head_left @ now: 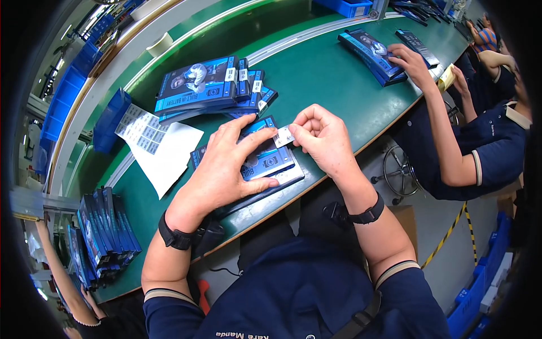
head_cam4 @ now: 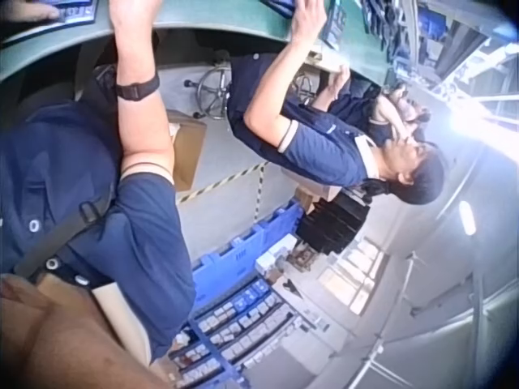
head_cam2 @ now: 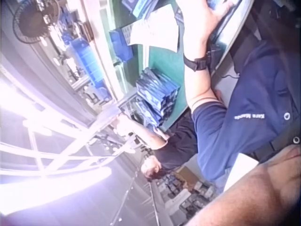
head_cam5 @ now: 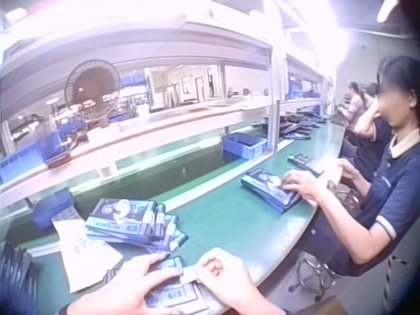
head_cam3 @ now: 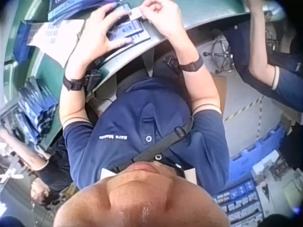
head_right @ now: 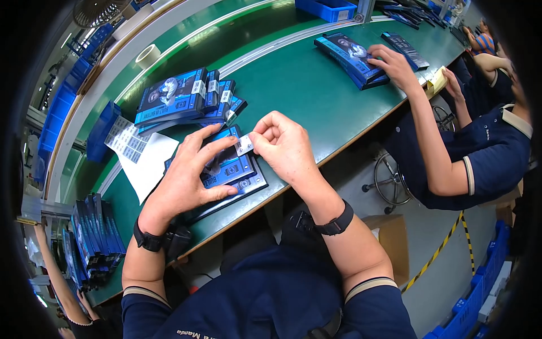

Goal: Apply small label stickers to product packaging on an assembly line.

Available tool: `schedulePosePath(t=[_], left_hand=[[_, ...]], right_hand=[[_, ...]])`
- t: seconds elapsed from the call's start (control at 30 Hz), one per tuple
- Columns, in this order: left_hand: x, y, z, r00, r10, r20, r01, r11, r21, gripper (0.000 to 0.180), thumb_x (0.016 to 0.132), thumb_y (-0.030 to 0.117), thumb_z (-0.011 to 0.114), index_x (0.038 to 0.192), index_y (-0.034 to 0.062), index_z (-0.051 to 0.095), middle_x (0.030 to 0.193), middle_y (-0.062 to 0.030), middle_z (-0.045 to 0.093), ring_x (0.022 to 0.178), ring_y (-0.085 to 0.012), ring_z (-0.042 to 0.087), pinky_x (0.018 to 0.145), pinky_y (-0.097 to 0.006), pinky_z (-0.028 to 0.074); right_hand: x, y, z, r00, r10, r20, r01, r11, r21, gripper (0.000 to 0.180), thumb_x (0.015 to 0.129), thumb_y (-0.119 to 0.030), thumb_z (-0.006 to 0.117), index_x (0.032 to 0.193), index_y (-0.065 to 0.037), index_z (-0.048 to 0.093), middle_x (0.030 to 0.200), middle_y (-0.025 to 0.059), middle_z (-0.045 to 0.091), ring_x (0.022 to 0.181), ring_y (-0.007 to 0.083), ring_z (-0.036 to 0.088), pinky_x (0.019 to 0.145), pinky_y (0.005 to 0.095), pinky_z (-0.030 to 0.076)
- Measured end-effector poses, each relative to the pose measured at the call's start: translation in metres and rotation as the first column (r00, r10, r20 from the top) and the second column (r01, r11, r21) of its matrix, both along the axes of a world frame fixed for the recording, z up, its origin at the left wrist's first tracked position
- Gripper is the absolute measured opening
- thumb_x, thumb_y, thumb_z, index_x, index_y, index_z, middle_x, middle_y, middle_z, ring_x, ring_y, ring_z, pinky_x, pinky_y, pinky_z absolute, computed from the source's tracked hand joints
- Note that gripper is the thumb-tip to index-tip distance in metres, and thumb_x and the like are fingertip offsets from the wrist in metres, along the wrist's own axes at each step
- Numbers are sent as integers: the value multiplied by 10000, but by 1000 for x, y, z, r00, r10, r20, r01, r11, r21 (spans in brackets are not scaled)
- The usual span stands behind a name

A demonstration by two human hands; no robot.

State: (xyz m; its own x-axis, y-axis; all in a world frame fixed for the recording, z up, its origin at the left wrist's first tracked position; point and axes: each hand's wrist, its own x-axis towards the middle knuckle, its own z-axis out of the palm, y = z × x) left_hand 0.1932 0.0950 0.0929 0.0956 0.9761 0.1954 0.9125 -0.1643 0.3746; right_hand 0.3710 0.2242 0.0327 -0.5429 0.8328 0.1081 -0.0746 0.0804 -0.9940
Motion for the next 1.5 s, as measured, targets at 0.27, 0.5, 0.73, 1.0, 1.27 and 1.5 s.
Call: schedulePosePath(t=[0.27,0.5,0.73,1.0,1.27,1.5], left_hand=[[2,-4,-2,1000,-11,23,10,999,42,563,667,257,878,1211,273,736,1460,-202,449,1330,-401,433,1117,-481,354],[15,-14,10,1000,-15,17,12,988,155,610,593,228,900,1182,287,751,1501,-195,429,1328,-413,432,1113,-504,352],[41,-14,5,974,-63,217,-23,927,373,612,570,256,914,1162,267,757,1476,-254,418,1306,-419,428,1090,-501,343],[29,2,44,998,-37,-45,53,913,404,638,572,181,883,1186,253,726,1473,-241,432,1321,-428,423,1102,-518,327],[-68,65,71,986,75,-149,-60,993,102,506,743,22,780,1208,145,624,1563,-161,397,1439,-356,369,1182,-444,290],[-122,27,58,996,70,58,-88,913,399,378,879,94,699,1251,74,633,1369,-148,610,1286,-276,557,1097,-392,404]], right_hand=[[3,-1,1,977,-99,190,59,977,203,165,897,-143,727,943,-13,636,672,51,674,591,89,620,570,266,489],[4,-14,17,993,17,-121,-16,1000,12,414,982,-239,672,1299,-24,515,787,-8,587,727,38,549,674,211,441],[-7,-45,22,703,45,-709,-399,851,-342,355,1048,-125,506,1396,-95,442,1047,61,634,943,114,638,847,281,541],[-22,-57,7,953,140,-267,-99,982,163,570,960,-94,615,1479,-68,381,1323,110,568,1160,154,579,990,345,488],[-1,-18,-7,979,27,-202,-10,996,85,433,933,41,574,1357,-37,535,872,-12,532,710,35,508,654,198,442],[3,-21,-13,984,61,-169,-44,994,102,286,939,46,576,1213,-13,634,880,-16,543,720,27,505,636,184,431]])
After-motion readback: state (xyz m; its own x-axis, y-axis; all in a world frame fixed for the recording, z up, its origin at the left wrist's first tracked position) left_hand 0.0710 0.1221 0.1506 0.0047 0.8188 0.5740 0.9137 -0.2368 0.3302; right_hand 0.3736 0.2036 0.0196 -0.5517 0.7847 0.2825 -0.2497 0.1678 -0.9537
